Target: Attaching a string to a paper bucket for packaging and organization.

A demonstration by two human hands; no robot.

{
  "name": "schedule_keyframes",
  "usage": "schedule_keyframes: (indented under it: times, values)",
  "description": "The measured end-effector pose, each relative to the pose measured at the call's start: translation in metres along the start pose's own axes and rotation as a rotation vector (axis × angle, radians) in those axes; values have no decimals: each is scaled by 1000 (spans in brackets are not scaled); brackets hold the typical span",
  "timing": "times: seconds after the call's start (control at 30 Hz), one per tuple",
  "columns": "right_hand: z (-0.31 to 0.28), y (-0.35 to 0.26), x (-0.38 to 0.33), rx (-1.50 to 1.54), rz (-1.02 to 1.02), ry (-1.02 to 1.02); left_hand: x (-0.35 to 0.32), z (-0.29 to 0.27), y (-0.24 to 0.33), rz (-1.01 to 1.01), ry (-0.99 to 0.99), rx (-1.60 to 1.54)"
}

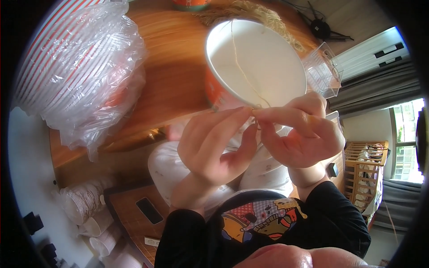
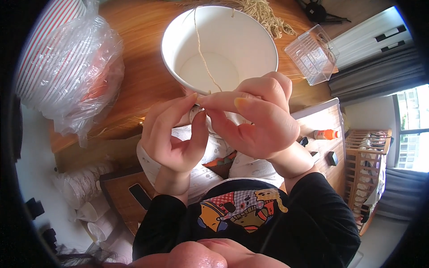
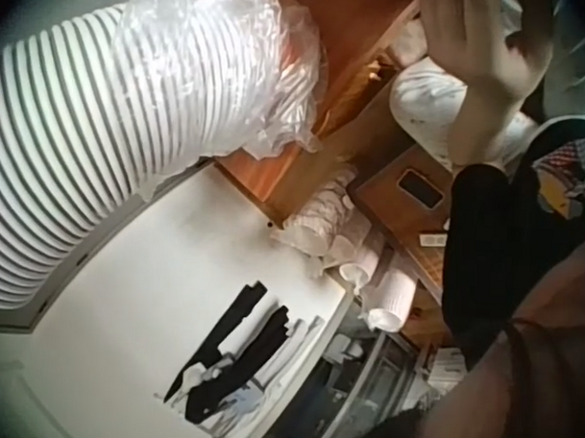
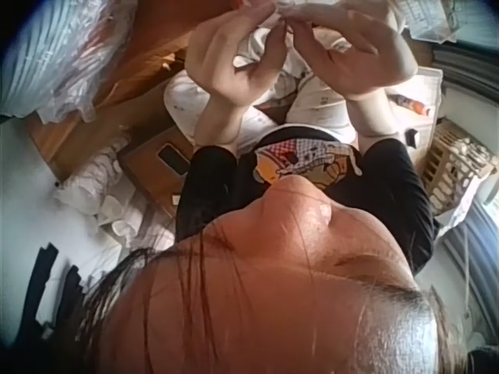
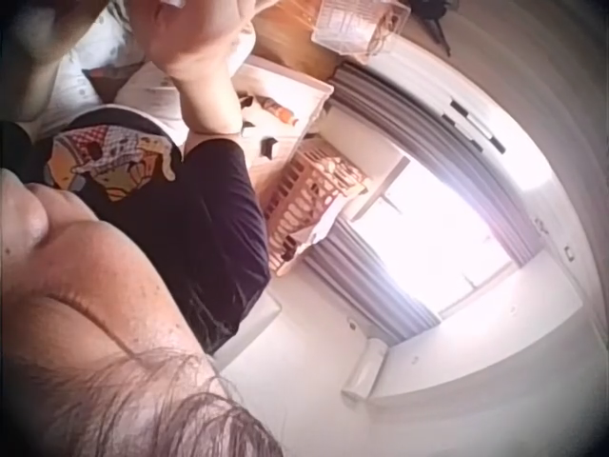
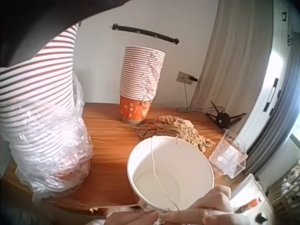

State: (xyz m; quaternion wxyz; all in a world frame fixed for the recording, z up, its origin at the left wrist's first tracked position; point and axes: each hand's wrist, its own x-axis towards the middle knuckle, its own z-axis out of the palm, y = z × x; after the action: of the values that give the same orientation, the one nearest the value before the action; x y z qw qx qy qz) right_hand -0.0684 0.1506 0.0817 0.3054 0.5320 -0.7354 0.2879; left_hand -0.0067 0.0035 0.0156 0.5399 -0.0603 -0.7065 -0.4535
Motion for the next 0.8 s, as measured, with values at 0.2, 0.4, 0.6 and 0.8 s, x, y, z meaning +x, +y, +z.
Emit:
schedule_keyframes:
  times: [0.2,0.4,0.6,0.8]
  values:
    - [-2,-2,-2,-12,-13,7,2,-1,7,11,-49,57]
    - [4,1,-1,-14,-24,38,0,-3,12,-156,-93,-48]
    - [0,0,0,-2,-17,44,-2,-2,10,-297,-82,-212]
    - [-5,-5,4,-54,31,-37,-2,-1,11,-296,-81,-196]
